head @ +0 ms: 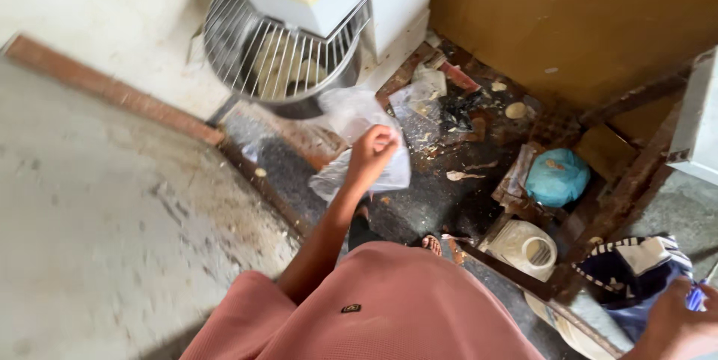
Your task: The person opens a cardboard box containing a plastic-wrapped block of food. They use scissors to cut the plastic wrap, remove the block, and place it on a nearby table.
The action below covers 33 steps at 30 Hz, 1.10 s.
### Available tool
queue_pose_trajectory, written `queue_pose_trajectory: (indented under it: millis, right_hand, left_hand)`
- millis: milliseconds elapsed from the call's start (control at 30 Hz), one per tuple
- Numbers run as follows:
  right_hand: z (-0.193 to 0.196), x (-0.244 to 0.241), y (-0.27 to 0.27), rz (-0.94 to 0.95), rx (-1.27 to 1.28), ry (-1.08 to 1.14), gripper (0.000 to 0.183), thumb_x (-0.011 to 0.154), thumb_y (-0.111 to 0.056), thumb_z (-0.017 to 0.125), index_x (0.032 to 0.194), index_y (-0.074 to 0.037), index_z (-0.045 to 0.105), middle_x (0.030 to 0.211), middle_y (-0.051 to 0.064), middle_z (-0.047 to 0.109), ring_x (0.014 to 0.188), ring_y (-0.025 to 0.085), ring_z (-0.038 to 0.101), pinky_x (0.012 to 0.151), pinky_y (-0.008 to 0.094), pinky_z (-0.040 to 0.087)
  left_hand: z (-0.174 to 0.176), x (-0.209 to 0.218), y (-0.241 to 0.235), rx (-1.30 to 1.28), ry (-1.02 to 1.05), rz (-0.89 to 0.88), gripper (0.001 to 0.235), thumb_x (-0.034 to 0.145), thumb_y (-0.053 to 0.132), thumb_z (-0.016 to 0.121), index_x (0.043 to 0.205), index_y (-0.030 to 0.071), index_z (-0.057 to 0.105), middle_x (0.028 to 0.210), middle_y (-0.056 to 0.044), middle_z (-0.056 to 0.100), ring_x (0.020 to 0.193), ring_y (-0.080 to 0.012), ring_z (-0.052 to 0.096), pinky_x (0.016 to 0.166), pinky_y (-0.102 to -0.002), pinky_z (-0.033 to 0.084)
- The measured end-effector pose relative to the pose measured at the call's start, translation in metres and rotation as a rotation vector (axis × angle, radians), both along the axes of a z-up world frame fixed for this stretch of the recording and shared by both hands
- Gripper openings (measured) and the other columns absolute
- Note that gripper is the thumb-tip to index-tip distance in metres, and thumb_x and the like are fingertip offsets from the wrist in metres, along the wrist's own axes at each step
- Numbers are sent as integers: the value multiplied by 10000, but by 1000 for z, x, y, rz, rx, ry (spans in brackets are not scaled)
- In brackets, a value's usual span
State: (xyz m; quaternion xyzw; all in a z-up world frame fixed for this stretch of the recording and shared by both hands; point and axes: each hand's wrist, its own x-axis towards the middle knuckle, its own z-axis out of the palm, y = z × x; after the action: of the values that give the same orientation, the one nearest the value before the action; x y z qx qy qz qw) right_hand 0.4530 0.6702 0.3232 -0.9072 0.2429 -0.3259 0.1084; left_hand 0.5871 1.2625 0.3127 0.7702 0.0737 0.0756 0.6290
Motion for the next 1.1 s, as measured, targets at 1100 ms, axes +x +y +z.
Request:
queue_pose_trajectory:
  millis: [1100]
  right_hand:
    - [81, 58, 315, 534, 894, 17, 121, 1071, -109, 678, 1047, 6, 704, 899, 84, 731, 791, 119, 699, 742, 277, 596]
  left_hand:
    - [-16, 79, 109, 242, 260, -64, 449, 852, 451, 719, 1053, 50, 703, 903, -158, 753, 789, -269, 747, 743, -386, 558]
